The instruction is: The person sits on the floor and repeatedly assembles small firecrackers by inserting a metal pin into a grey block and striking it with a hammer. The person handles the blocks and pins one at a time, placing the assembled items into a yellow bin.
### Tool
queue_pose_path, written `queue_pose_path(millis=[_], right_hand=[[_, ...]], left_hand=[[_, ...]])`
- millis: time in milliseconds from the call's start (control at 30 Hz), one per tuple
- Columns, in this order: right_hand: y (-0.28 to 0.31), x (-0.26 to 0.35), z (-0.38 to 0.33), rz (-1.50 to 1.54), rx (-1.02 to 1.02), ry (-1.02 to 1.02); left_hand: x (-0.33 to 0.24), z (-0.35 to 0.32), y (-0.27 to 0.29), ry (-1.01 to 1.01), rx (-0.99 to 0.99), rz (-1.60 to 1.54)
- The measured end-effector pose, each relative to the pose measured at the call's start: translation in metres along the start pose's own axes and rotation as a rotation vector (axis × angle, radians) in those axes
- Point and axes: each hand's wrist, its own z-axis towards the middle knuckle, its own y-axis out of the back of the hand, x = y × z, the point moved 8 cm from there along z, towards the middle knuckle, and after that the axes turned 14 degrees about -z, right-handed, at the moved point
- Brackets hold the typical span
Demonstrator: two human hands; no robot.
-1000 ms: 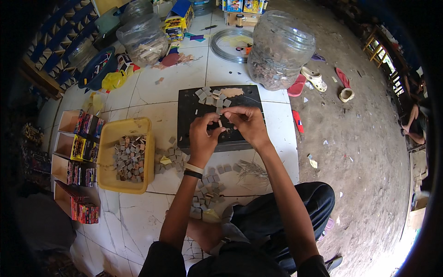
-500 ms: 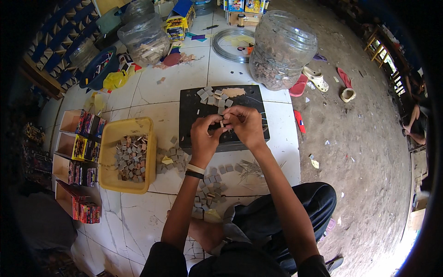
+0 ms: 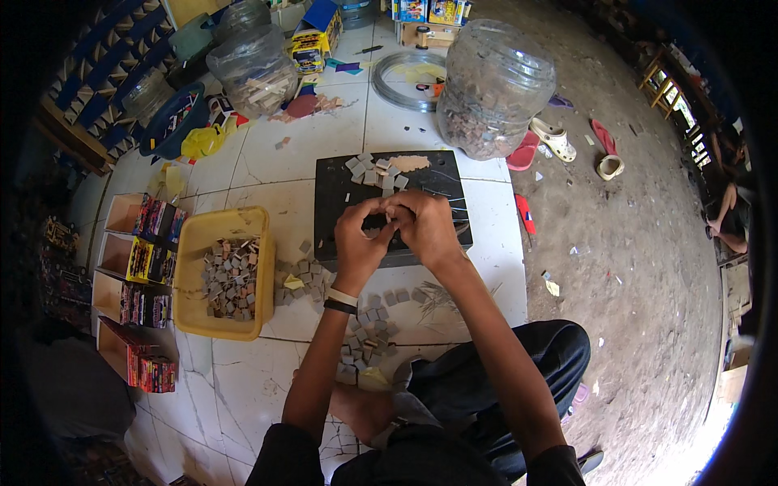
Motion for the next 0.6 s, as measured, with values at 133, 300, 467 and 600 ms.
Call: queue_pose_path(millis=[133, 300, 467, 600], right_hand=[[0.004, 0.004, 0.0, -0.003, -0.025, 0.031], [0.006, 0.005, 0.001, 0.0, -0.012, 0.029], [0.023, 0.015, -0.001, -0.141, -0.077, 0.086], [0.073, 0.003, -0.042, -0.35, -0.259, -0.1]], left_hand=[[0.008, 0.002, 0.002, 0.073, -0.017, -0.045], [0.02, 0.0, 0.002, 0.186, -0.052, -0.179], [0.018, 0.001, 0.003, 0.208, -0.064, -0.168], [0.012, 0.003, 0.001, 0.165, -0.029, -0.152]])
